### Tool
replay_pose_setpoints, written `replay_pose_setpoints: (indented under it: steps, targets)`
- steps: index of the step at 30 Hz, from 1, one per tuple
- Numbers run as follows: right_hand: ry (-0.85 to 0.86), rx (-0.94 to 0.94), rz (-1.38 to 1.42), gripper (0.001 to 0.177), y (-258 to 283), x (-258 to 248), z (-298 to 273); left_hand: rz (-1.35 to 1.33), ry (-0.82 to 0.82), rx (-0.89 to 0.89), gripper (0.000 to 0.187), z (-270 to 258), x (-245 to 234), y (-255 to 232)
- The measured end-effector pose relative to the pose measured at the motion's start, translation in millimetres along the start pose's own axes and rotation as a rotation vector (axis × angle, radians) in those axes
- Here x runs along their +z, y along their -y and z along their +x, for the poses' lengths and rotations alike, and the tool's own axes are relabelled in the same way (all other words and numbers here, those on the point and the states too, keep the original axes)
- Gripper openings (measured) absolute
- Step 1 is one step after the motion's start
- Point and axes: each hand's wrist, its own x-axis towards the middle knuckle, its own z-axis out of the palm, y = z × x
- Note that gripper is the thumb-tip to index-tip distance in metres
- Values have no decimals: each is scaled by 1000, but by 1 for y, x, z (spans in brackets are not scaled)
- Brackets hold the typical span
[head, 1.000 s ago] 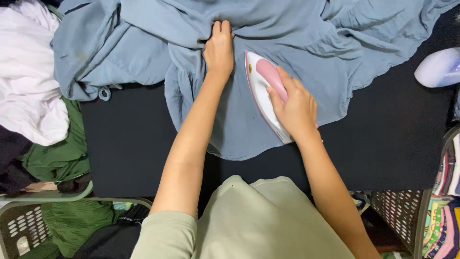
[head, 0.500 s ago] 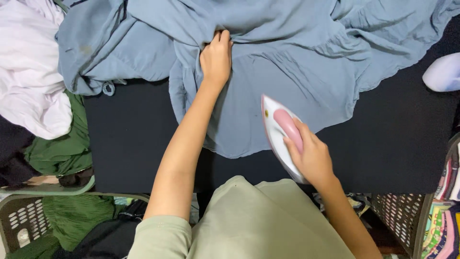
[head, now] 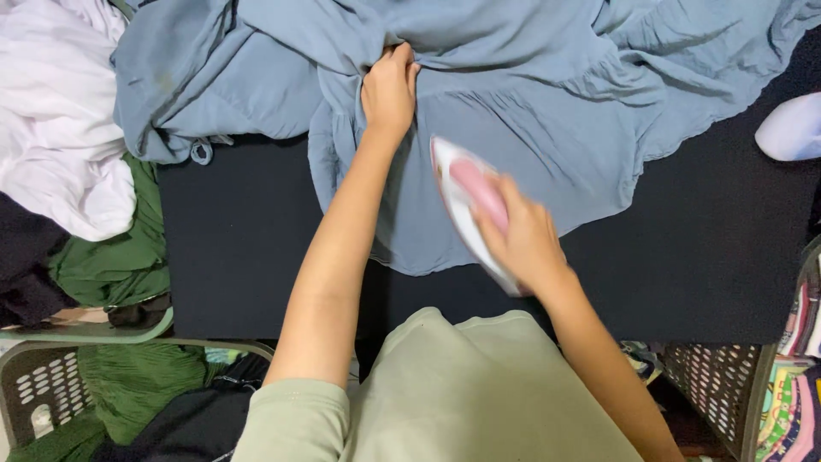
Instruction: The recorder is ironing a blue dress on a black surface.
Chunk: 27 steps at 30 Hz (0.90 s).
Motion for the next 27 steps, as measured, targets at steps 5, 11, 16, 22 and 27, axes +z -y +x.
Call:
replay_pose_setpoints:
  steps: [5, 11, 16, 22, 27]
  targets:
    - [51, 73, 13, 45, 9, -6, -62, -129, 38, -20, 17, 4, -14, 0]
    - [-3, 79, -88, 45, 6, 21, -23, -247, -24, -100, 18, 4, -4, 4]
    - [-42, 101, -118, 47, 19, 37, 45, -299, -69, -90, 17, 7, 3, 14]
    - [-111, 7, -142, 46, 21, 34, 32, -309, -74, -59, 18, 9, 6, 15]
    - [81, 63, -86, 48, 22, 19, -50, -335, -91, -96, 18, 5, 0, 10]
